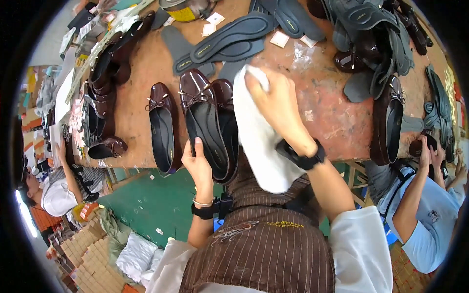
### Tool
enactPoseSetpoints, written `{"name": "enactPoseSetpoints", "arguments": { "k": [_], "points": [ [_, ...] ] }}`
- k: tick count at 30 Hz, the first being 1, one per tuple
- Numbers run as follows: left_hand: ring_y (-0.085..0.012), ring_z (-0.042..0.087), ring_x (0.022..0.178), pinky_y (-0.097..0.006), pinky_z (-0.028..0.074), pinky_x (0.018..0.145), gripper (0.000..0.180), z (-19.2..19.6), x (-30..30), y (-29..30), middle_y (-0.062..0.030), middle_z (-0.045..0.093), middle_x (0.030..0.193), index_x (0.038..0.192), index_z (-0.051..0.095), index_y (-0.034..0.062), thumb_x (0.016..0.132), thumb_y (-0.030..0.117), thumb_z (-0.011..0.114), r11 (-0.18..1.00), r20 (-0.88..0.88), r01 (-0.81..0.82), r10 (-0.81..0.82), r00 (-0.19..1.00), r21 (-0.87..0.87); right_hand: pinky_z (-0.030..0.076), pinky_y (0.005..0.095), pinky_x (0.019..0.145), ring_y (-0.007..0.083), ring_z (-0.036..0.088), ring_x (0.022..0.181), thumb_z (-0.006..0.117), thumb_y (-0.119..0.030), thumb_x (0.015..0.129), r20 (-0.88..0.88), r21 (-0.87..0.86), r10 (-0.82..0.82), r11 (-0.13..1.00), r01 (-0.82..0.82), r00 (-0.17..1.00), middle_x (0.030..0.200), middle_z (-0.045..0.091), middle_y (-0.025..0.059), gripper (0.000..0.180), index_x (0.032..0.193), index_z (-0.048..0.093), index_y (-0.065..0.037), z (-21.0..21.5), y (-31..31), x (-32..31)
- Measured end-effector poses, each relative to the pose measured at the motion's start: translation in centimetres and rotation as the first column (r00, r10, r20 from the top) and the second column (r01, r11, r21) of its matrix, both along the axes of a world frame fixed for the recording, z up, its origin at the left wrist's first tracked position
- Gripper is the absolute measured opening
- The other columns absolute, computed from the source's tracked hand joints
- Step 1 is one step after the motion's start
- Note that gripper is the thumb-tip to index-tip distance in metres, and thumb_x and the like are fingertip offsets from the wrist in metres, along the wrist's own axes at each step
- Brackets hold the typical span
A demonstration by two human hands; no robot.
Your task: Cleaning and labeling finished shoes at a workbench in a manufacturing environment.
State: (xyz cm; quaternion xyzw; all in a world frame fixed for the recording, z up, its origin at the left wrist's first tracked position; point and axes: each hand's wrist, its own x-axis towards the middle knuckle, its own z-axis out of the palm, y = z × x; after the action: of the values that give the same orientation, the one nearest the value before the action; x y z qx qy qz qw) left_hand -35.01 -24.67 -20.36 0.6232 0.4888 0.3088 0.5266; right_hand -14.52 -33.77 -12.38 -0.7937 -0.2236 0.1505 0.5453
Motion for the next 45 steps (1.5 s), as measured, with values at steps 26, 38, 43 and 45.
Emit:
{"name": "enactPoseSetpoints", "arguments": {
  "k": [26,38,43,45],
  "points": [
    [-0.0309,0.055,0.119,-0.034,0.038,0.106,0.048,11.5,-8.0,48.6,-0.0223,0.058,0.133,0.132,0.052,-0.01,0.096,0.02,0.061,0.629,-0.458,0.137,0.383,0.802,0.765,0.057,0.047,0.072,0.0413,0.07,0.082,0.07,-0.027,0.086,0.534,-0.46,-0.04,0.824,0.33,0.845,0.084,0.07,0.0234,0.026,0.087,0.07,-0.001,-4.7,8.5,18.2],
    [-0.0322,0.07,0.095,-0.037,0.052,0.082,0.034,0.7,-8.1,13.0,-0.0223,0.071,0.103,0.12,0.06,-0.0063,0.09,0.008,0.064,0.904,-0.589,0.367,-0.176,0.788,0.22,0.053,0.0369,0.076,0.0246,0.072,0.085,0.067,-0.029,0.089,0.379,-0.187,-0.152,0.954,0.236,0.913,0.089,0.073,0.0159,0.028,0.095,0.069,-0.002,-4.5,4.8,22.1],
    [-0.017,0.067,0.085,-0.032,0.051,0.077,0.032,4.9,-4.2,6.4,-0.0204,0.071,0.099,0.122,0.06,-0.0061,0.09,0.0,0.059,0.966,-0.227,0.242,-0.218,0.949,0.084,0.046,0.0241,0.065,0.0063,0.06,0.069,0.061,-0.015,0.096,0.085,0.294,-0.041,0.956,0.014,0.995,0.073,0.063,-0.0003,0.012,0.096,0.063,-0.003,4.1,0.4,12.3],
    [-0.0315,0.069,0.089,-0.038,0.052,0.08,0.032,5.9,-2.4,2.8,-0.0234,0.069,0.102,0.12,0.062,-0.0025,0.088,0.0,0.058,0.943,-0.302,0.32,-0.281,0.911,0.088,0.044,0.0228,0.059,0.0059,0.057,0.062,0.061,-0.012,0.096,0.056,0.277,0.017,0.96,-0.032,0.998,0.071,0.061,-0.0016,0.01,0.096,0.062,-0.003,5.8,-1.9,7.0]
  ]
}}
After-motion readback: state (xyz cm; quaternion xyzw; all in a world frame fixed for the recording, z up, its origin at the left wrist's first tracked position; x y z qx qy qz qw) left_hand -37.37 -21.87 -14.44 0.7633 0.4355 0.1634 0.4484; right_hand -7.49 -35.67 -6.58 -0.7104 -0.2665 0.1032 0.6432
